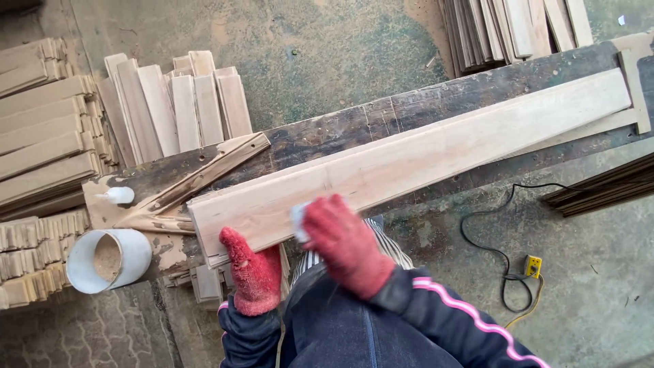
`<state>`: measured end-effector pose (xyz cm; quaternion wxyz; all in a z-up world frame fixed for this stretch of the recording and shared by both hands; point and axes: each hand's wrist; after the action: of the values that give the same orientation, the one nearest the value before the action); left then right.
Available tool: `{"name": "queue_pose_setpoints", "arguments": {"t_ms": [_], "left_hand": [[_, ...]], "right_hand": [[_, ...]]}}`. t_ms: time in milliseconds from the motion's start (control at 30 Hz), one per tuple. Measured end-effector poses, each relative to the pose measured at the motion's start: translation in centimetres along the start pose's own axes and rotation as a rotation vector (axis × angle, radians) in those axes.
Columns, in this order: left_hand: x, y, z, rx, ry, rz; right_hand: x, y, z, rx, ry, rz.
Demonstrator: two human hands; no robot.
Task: Sanding a wooden plank manually using sandpaper in a workshop.
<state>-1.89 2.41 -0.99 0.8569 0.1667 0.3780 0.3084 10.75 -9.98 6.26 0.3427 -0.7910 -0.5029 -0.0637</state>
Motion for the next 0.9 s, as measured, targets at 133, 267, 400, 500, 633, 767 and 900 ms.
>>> {"name": "queue_pose_setpoints", "arguments": {"t_ms": [133,267,400,500,633,767,900], "left_hand": [[0.2,0.6,1.1,0.042,0.009,0.015],[-1.3,0.9,6.3,0.258,0.181,0.098],[1.5,-0.9,0.3,-0.118,-0.019,0.075],[0.0,-1.2,4.1,-0.415,0.21,-0.108],[2.2,-0.4,-1.1,-0.217,-0.318,-0.162],[-1.5,1.3,8.8,-0.081,0.455,-0.051],[2.2,-1.3,-2.3,-0.264,0.231,-0.274]], "right_hand": [[0.3,5.3,-1.7,0.018,-0.029,-0.037],[-4.6,14.3,-3.2,0.198,0.199,0.595],[-0.6,8.5,-0.6,-0.327,0.131,0.152],[3.1,-1.0,4.4,-0.027,0.018,-0.107],[2.2,3.6,6.3,0.075,-0.02,-0.131],[3.1,5.0,2.1,-0.222,-0.037,0.059],[4.4,-3.4,2.6,-0.064,-0.154,-0.175]]}}
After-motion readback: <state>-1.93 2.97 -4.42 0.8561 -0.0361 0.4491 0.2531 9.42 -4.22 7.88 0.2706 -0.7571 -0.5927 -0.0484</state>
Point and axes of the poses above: each hand's wrist, its own x-axis towards the middle knuckle, its own z-axis out of the palm, y = z × x, and after that the axes turned 8 degrees about -x, right-handed
